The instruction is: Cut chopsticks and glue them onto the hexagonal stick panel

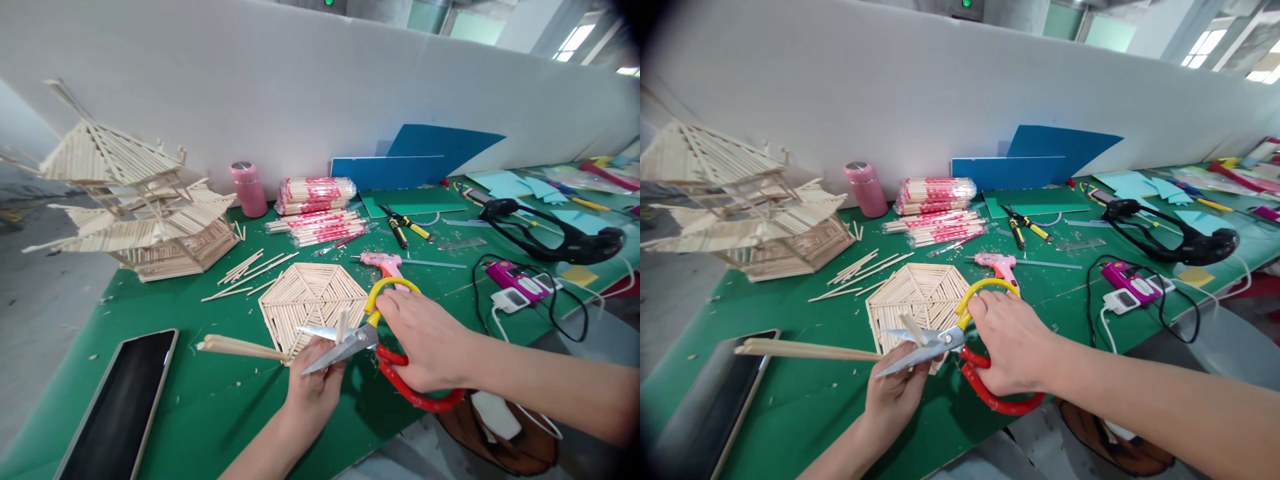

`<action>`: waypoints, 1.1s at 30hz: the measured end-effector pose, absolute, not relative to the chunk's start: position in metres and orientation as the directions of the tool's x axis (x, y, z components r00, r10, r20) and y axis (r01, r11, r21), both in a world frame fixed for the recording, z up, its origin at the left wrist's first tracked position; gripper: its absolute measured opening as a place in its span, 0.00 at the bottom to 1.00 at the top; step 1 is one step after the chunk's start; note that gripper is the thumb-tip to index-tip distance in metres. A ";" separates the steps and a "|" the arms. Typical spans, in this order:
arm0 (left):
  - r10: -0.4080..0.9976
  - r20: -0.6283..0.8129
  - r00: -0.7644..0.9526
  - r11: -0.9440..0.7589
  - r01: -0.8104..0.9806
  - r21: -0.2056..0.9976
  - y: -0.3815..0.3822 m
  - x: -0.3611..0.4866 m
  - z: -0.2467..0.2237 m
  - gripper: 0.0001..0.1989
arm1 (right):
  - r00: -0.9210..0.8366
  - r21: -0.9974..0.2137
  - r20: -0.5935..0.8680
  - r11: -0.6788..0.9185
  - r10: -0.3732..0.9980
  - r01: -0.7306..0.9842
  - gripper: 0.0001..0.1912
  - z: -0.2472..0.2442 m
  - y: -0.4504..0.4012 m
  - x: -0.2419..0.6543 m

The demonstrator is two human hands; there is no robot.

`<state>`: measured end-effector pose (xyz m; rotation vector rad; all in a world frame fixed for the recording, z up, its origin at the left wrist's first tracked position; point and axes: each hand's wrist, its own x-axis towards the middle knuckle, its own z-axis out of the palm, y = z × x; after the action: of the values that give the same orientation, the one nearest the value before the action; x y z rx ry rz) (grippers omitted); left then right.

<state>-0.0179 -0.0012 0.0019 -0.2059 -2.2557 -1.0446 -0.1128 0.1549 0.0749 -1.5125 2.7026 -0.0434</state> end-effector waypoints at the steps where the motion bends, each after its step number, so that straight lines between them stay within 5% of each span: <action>1: -0.121 0.610 -0.783 0.678 0.384 0.627 -0.001 -0.018 0.002 0.08 | -0.527 -0.046 -0.028 0.528 -0.849 -0.848 0.15 0.075 0.154 -0.112; 33: -0.107 0.575 -0.811 0.649 0.381 0.658 0.003 -0.017 0.005 0.08 | -0.542 -0.102 -0.048 0.544 -0.839 -0.833 0.10 0.067 0.164 -0.118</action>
<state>-0.0174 0.0033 0.0048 -0.2120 -2.2820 -1.0930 -0.1179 0.1635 0.0666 -1.4547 2.6800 -0.1023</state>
